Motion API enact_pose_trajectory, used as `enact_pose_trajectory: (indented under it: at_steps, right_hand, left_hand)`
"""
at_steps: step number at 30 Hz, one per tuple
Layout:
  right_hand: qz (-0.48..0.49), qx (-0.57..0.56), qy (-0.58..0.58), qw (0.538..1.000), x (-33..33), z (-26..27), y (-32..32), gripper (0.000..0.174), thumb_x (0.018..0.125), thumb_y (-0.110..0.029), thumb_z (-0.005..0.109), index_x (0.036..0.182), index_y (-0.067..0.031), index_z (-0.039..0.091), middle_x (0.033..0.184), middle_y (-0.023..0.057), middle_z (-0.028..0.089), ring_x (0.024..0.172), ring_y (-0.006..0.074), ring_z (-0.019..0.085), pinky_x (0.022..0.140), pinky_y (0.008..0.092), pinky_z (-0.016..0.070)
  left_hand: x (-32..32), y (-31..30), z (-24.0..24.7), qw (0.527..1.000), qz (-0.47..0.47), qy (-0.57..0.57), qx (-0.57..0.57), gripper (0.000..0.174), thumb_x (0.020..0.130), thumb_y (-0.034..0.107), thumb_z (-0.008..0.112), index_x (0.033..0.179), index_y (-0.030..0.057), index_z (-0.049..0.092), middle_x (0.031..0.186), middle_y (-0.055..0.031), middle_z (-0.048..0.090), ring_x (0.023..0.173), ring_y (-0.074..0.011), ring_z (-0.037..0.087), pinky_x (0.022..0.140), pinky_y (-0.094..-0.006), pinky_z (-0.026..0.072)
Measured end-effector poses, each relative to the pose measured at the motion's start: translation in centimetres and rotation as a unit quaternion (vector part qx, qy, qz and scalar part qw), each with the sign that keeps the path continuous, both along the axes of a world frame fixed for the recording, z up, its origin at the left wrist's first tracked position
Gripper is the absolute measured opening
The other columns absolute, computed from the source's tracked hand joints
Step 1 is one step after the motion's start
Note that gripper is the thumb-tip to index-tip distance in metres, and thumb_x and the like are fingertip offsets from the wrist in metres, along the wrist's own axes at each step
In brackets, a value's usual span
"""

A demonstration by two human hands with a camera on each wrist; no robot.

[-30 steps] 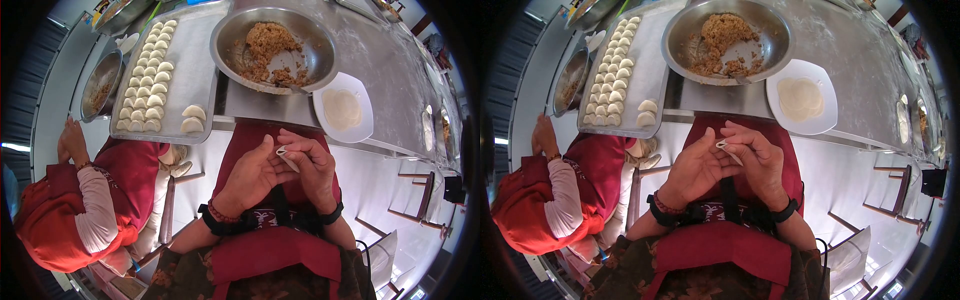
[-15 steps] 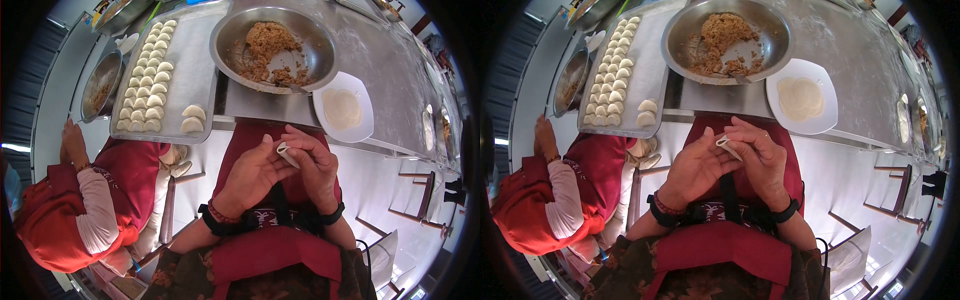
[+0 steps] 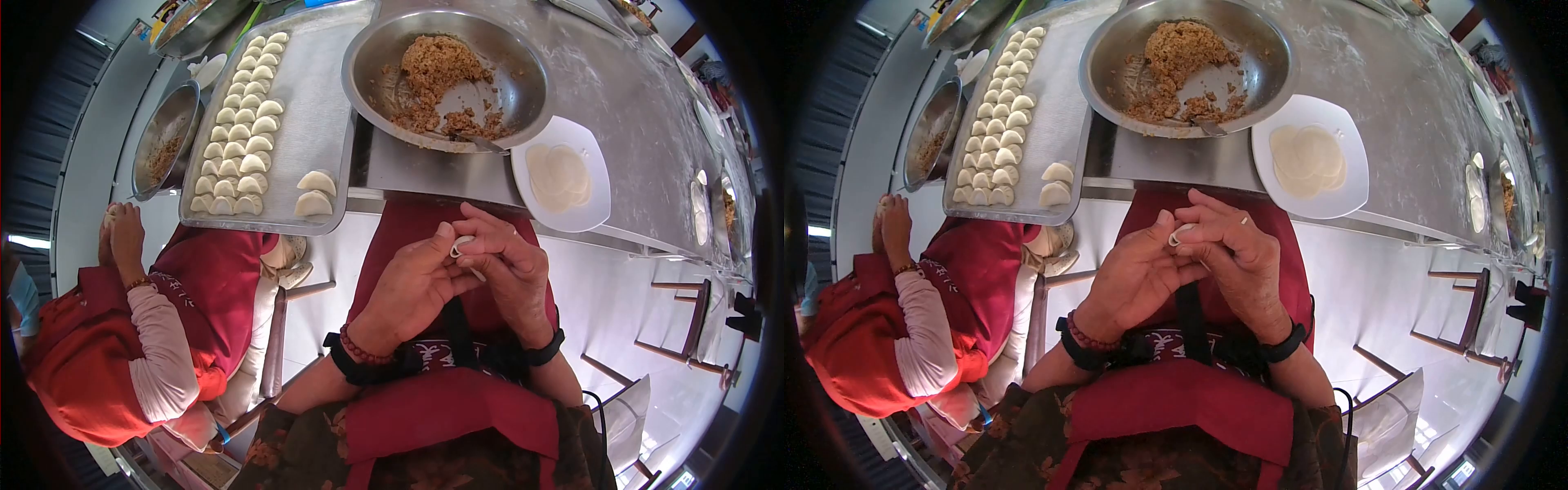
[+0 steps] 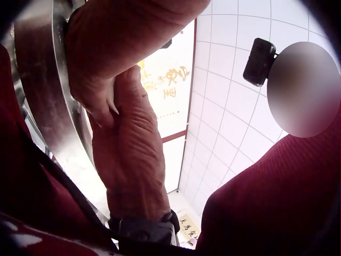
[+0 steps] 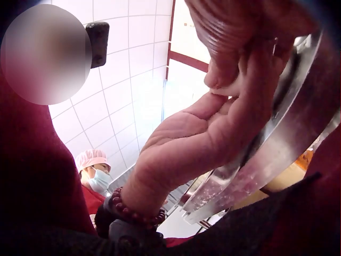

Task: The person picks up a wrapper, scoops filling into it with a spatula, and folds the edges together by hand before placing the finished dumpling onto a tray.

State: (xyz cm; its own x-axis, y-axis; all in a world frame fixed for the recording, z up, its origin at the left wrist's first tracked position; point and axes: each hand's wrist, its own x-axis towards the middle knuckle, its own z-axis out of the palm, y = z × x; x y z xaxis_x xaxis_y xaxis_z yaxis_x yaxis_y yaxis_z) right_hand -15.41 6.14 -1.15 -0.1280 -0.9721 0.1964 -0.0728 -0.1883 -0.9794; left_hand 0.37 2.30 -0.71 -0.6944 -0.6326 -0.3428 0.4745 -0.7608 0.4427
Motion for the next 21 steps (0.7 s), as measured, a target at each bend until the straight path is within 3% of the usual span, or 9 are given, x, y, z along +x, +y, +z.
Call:
enact_pose_trajectory:
  at_steps: [2, 5, 8, 11, 14, 17, 21]
  right_hand:
    - [0.021, -0.027, 0.033, 0.999, -0.4, -0.6, 0.0, 0.018, 0.083, 0.004, 0.072, 0.099, -0.0045, 0.071, 0.109, 0.0122, 0.072, 0.125, 0.0288, 0.058, 0.100, 0.0351, 0.0508]
    - [0.026, 0.015, -0.071, 0.997, 0.0, -0.8, 0.1, 0.021, 0.084, 0.003, 0.071, 0.104, -0.0032, 0.066, 0.109, 0.0145, 0.072, 0.128, 0.0286, 0.056, 0.100, 0.0349, 0.0507]
    - [0.018, 0.049, -0.110, 0.993, 0.3, 0.1, 0.1, 0.022, 0.086, 0.003, 0.070, 0.106, -0.0024, 0.062, 0.111, 0.0159, 0.071, 0.128, 0.0271, 0.056, 0.100, 0.0343, 0.0510]
    - [0.020, 0.043, -0.107, 0.993, 0.3, -0.6, 0.2, 0.027, 0.085, 0.003, 0.071, 0.110, -0.0023, 0.063, 0.116, 0.0157, 0.069, 0.127, 0.0250, 0.056, 0.099, 0.0338, 0.0520]
    - [0.015, 0.052, -0.072, 0.996, 0.3, 0.0, 0.2, 0.032, 0.083, 0.003, 0.071, 0.114, -0.0038, 0.065, 0.119, 0.0148, 0.069, 0.126, 0.0245, 0.058, 0.096, 0.0331, 0.0532]
    - [0.006, 0.058, -0.036, 0.998, 0.2, 0.3, 0.2, 0.030, 0.082, 0.004, 0.072, 0.110, -0.0053, 0.070, 0.116, 0.0134, 0.071, 0.125, 0.0273, 0.059, 0.099, 0.0353, 0.0516]
    - [0.038, 0.021, -0.044, 0.998, -0.6, -0.7, 0.2, 0.021, 0.082, 0.003, 0.071, 0.102, -0.0050, 0.074, 0.112, 0.0130, 0.072, 0.126, 0.0303, 0.058, 0.103, 0.0388, 0.0482]
  left_hand:
    - [0.0, 0.0, 0.0, 1.000, -0.002, -0.006, -0.006, 0.045, 0.108, 0.035, 0.039, 0.132, -0.0014, 0.049, 0.121, -0.0104, 0.060, 0.111, -0.0188, 0.060, 0.105, -0.0431, 0.0479]
    - [-0.3, 0.0, 1.6, 0.999, 0.011, -0.039, -0.012, 0.036, 0.107, 0.030, 0.047, 0.121, 0.0002, 0.059, 0.104, -0.0040, 0.062, 0.100, -0.0131, 0.061, 0.098, -0.0386, 0.0514]
    - [0.0, 0.0, 1.2, 0.997, -0.014, -0.055, -0.048, 0.035, 0.106, 0.026, 0.048, 0.122, -0.0042, 0.056, 0.114, -0.0101, 0.062, 0.107, -0.0184, 0.062, 0.102, -0.0424, 0.0502]
    - [-0.1, 0.2, 1.0, 0.997, -0.008, -0.059, -0.050, 0.032, 0.105, 0.023, 0.049, 0.118, -0.0045, 0.058, 0.112, -0.0107, 0.062, 0.105, -0.0183, 0.063, 0.100, -0.0420, 0.0514]
    - [0.1, 0.2, 0.4, 0.997, -0.016, -0.054, -0.046, 0.038, 0.106, 0.030, 0.047, 0.119, -0.0042, 0.057, 0.113, -0.0102, 0.062, 0.106, -0.0188, 0.063, 0.100, -0.0422, 0.0514]
    - [0.0, 0.0, 0.4, 1.000, -0.004, -0.001, 0.020, 0.043, 0.107, 0.040, 0.041, 0.119, 0.0014, 0.056, 0.106, -0.0050, 0.061, 0.099, -0.0159, 0.061, 0.097, -0.0407, 0.0521]
    - [-0.1, -0.3, 1.1, 0.999, -0.023, -0.018, 0.030, 0.060, 0.105, 0.052, 0.031, 0.124, -0.0002, 0.053, 0.111, -0.0090, 0.062, 0.104, -0.0208, 0.061, 0.100, -0.0445, 0.0495]
